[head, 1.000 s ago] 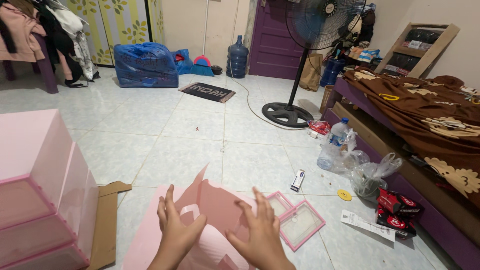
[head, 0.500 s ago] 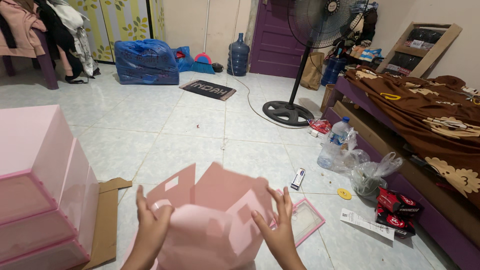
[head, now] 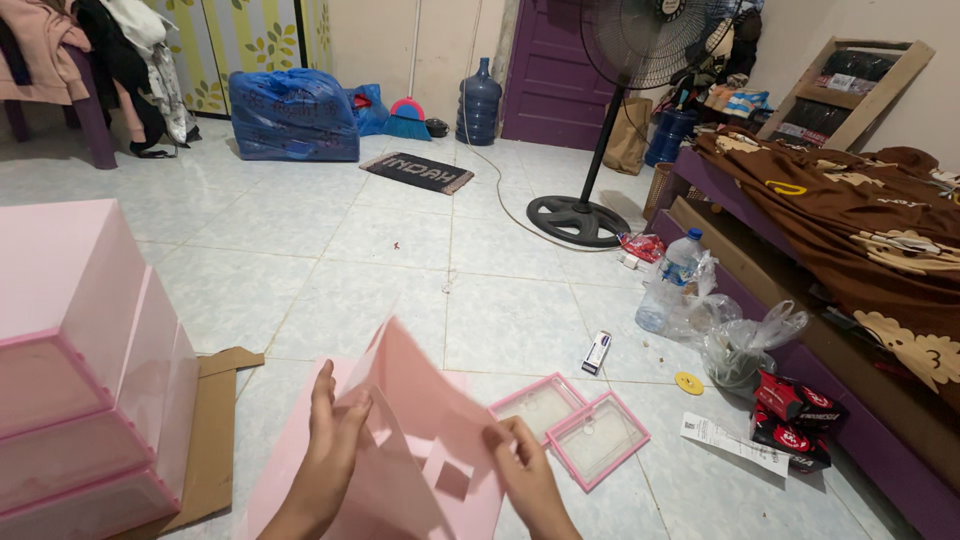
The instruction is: The person assembles a pink plastic storage unit by hand, snapping together clear panels and pink frames to form a box. They then place the completed unit on top of a stack of similar units.
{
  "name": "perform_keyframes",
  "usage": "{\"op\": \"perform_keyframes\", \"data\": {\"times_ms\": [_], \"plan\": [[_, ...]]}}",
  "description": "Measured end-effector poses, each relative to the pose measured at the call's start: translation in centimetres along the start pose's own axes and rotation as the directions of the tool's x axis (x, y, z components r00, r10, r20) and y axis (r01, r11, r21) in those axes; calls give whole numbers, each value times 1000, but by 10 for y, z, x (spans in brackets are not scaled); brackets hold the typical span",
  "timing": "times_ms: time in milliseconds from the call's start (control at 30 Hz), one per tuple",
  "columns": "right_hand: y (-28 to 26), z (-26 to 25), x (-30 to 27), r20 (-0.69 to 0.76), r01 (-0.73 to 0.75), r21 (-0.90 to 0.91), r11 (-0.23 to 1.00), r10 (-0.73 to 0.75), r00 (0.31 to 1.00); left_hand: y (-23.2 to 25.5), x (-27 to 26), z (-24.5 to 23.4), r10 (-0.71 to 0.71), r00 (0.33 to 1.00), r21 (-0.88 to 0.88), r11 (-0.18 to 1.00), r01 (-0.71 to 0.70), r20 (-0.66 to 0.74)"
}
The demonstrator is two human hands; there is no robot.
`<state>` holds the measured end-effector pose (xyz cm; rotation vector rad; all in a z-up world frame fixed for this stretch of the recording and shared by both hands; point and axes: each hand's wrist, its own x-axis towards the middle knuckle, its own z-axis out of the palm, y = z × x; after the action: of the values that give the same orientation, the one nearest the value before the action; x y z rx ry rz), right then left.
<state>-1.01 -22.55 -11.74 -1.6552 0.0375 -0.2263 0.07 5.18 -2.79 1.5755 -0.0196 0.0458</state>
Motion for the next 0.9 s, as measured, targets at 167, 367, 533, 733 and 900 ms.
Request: {"op": "perform_keyframes", "data": {"times_ms": [167,367,533,733,900], "plan": [[-25,-11,-10,-282,-139,496,857,310,908,9,-15,-2,36,997,-220,974,-51,-75],[-51,-37,-21,-233,-301,669,679,577,783,6,-17,2,133,990,248,958,-141,50],[-66,-57,-20,-62,-304,736,604,508,859,16,-14,14,53,970,622,758,-194,238],[-114,-71,-23,186,-340,733,590,307,933,50,-24,49,371,825,756,356,-550,426],[-178,-79,-24,32,-240,739,629,322,946,104,-17,67,521,756,700,362,-616,397]]}}
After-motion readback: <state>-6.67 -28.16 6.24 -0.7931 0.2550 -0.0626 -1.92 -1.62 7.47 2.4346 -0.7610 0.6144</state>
